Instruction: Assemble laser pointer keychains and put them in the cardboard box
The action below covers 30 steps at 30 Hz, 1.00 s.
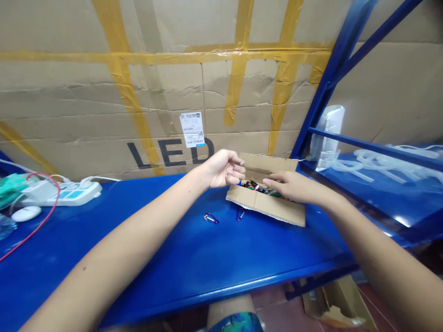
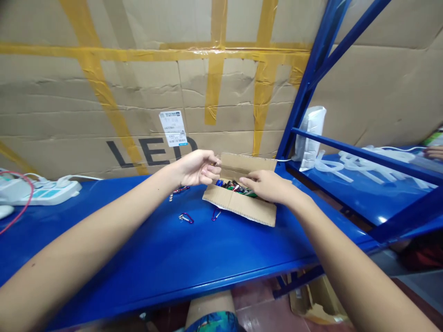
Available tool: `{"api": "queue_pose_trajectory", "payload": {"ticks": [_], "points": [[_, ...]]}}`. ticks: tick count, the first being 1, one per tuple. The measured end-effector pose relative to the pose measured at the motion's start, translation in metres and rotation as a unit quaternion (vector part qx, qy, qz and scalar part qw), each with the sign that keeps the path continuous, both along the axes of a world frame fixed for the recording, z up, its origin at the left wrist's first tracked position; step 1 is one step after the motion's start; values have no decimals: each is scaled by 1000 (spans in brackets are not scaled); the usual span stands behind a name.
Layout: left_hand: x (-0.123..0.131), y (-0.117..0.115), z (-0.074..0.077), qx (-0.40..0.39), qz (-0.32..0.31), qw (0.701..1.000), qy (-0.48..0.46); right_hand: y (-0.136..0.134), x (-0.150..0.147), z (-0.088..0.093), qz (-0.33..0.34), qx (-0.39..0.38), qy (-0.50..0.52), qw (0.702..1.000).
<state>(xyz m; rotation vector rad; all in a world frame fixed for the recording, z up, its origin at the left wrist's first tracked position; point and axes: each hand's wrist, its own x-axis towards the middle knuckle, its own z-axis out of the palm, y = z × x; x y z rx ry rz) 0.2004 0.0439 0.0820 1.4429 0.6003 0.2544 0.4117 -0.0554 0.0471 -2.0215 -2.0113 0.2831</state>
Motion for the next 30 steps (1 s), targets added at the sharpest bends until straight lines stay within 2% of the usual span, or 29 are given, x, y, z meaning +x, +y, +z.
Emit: {"api": "queue_pose_trajectory", "payload": {"ticks": [4, 7, 11, 16, 23, 25, 26, 28, 30], "points": [[-26, -14, -4, -150, 89, 981, -80, -7, -22, -13, 56, 43, -65, 995], [-45, -28, -6, -189, 151, 963, -114, -16, -36, -32, 90, 74, -136, 984], [-78, -36, -8, -159, 199, 962, -104, -19, -39, -50, 26, 107, -236, 966], [-130, -35, -11, -77, 270, 953, -112, -14, -28, -56, -27, 89, -250, 964], [-177, -33, -20, -26, 311, 939, -147, -8, -8, -48, -140, 3, -216, 966], [-185, -31, -23, -13, 319, 935, -156, -5, -1, -44, -155, -4, -195, 969], [-189, -29, -26, -8, 323, 932, -162, -2, 3, -42, -140, -1, -182, 973], [-196, -25, -30, -10, 335, 927, -168, 4, 9, -38, -157, -16, -159, 975], [-202, -20, -35, -46, 347, 922, -164, 13, 13, -36, -199, -34, -156, 967]]}}
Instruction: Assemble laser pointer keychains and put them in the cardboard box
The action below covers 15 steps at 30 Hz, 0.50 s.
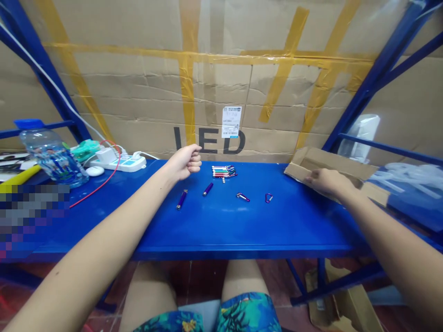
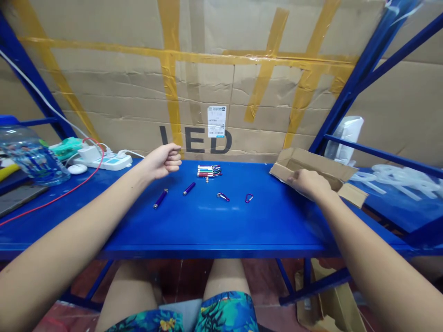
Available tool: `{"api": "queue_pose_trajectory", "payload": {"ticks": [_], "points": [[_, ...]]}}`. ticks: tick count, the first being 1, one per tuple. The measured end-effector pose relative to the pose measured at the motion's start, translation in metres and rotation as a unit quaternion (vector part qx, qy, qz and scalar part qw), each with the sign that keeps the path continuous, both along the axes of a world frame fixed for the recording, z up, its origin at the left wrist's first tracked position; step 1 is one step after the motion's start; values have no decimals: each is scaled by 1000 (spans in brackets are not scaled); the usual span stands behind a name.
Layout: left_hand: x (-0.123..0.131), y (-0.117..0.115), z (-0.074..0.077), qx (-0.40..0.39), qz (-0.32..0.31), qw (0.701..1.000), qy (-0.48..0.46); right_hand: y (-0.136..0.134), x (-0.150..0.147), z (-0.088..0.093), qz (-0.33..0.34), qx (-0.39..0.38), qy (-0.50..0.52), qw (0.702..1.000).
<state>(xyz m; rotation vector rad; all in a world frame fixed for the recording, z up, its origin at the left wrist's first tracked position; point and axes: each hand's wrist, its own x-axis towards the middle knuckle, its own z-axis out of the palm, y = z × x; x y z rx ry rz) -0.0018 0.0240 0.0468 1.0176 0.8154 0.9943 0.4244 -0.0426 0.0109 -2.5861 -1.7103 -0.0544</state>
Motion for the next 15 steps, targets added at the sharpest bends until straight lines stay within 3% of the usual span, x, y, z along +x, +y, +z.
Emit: {"api": "queue_pose_trajectory", "payload": {"ticks": [3, 6, 8, 10, 12, 15], "points": [[-4, 4, -7, -68, -13, 998, 0, 12, -2, 1, -46, -20, -10, 999], [3, 1, -13, -85, -66, 993, 39, 15, -16, 3, -88, -27, -30, 995], [14, -5, -17, -46, -107, 989, 89, 12, -32, 4, -117, 13, -70, 991], [27, -12, -23, 34, -130, 971, 197, 8, -53, 5, -74, 86, -109, 987], [40, -21, -30, 168, -139, 907, 361, 6, -79, 6, 0, 157, -120, 980], [55, -37, -42, 363, -164, 736, 547, 9, -120, 8, 203, 190, -15, 960]]}}
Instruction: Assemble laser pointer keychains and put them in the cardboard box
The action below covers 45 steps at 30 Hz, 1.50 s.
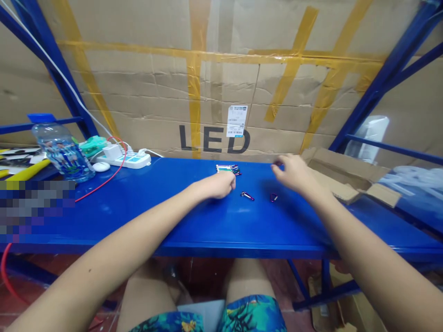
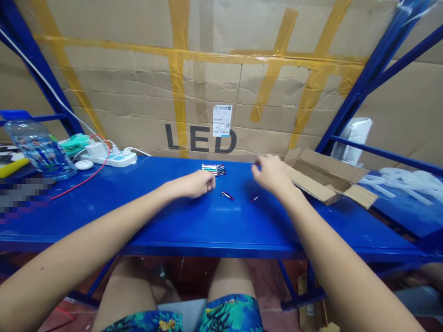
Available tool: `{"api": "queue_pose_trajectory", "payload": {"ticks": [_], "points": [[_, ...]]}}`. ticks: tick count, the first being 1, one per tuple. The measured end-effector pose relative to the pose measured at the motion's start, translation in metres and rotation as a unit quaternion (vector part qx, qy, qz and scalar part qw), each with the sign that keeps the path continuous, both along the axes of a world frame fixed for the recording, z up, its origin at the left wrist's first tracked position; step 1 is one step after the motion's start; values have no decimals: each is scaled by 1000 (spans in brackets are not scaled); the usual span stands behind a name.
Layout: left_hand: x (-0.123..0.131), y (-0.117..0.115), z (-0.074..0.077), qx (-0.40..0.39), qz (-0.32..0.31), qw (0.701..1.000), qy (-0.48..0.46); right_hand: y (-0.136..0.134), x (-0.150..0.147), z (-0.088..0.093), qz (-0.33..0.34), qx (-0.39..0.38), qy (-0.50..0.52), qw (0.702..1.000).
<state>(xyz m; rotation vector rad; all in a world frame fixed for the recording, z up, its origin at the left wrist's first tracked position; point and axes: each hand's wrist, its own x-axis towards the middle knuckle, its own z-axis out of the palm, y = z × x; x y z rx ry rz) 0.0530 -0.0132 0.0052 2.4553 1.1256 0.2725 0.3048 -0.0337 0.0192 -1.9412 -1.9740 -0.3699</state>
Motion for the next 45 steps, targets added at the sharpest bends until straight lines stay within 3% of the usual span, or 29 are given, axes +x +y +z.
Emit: {"api": "queue_pose_trajectory", "payload": {"ticks": [3, 6, 12, 19, 27, 32, 38, 45], "points": [[7, -13, -11, 125, -39, 984, 123, 9, -35, 3, 234, -134, 69, 961], [8, -19, -20, 173, -45, 974, 142, 17, -55, 5, 317, -234, 76, 916], [8, -17, -26, 171, -21, 975, 137, 12, -56, -1, 291, -327, 86, 895], [3, -10, -23, 142, -20, 985, 95, 4, -53, -16, 316, -299, 88, 896], [-17, -2, 5, 151, -9, 988, 20, 5, -51, -17, 274, -284, 91, 914], [-28, 3, 18, 169, 67, 980, 84, 8, -46, -17, 237, -277, 99, 926], [-27, 1, 12, 125, 112, 972, 165, 12, -44, -18, 240, -262, 117, 928], [-29, 7, -2, 110, 117, 982, 101, 13, -46, -22, 276, -229, 74, 930]]}}
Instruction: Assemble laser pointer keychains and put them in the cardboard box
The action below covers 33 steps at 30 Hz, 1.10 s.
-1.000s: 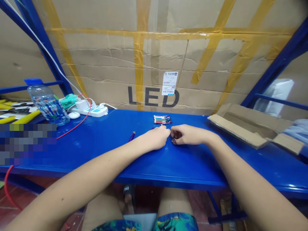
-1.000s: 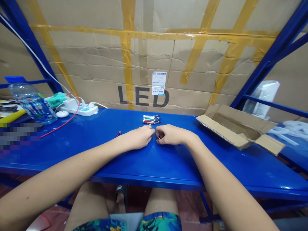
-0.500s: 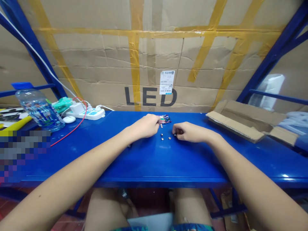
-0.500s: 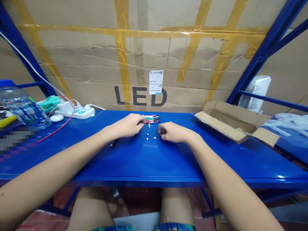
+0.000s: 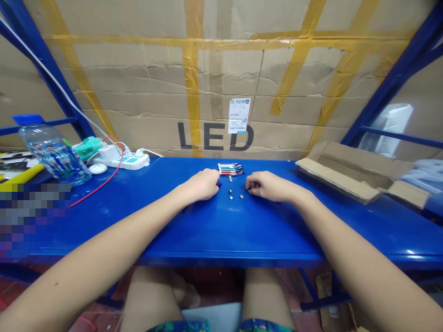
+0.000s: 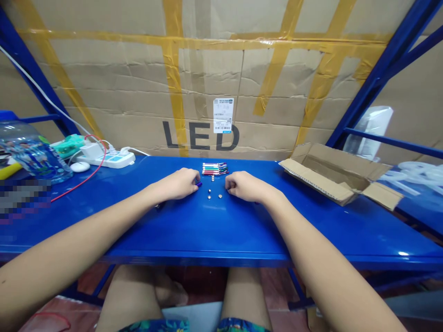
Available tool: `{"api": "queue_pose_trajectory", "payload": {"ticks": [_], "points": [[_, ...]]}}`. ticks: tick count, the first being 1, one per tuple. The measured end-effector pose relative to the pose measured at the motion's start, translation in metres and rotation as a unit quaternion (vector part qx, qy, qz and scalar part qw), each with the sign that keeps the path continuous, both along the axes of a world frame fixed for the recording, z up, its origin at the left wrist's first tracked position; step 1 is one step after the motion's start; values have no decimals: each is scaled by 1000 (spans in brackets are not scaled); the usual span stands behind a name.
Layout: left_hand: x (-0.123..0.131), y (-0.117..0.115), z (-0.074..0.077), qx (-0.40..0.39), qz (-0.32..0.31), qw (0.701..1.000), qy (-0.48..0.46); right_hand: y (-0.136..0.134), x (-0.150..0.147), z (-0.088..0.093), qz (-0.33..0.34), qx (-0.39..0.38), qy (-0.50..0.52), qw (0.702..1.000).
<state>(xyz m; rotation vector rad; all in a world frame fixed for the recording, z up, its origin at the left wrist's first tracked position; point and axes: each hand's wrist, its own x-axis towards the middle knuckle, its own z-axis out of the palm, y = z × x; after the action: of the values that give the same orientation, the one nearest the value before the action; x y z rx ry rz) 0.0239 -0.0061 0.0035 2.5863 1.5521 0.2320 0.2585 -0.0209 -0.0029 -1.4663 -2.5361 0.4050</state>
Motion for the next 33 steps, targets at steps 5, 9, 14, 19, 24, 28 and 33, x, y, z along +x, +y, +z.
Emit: {"api": "queue_pose_trajectory", "payload": {"ticks": [5, 9, 14, 19, 24, 28, 33], "points": [[3, -4, -2, 43, -83, 962, -257, -6, -4, 8, -22, 61, 60, 996], [12, -13, -4, 27, -143, 898, -416, -13, -14, 11, 12, 45, 183, 982], [17, -16, -12, -22, -157, 881, -447, -14, -23, 1, 47, 62, 228, 971], [13, -8, -16, 13, -132, 921, -368, -11, -21, 0, 1, 87, 211, 974], [8, -11, -17, 71, -226, 961, -143, -7, -9, 6, -54, 105, 192, 974], [10, -18, -18, 66, -254, 963, -66, -7, -7, 5, -59, 98, 161, 980], [12, -17, -22, 71, -269, 960, -43, -10, -12, 4, -39, 91, 131, 986]]}}
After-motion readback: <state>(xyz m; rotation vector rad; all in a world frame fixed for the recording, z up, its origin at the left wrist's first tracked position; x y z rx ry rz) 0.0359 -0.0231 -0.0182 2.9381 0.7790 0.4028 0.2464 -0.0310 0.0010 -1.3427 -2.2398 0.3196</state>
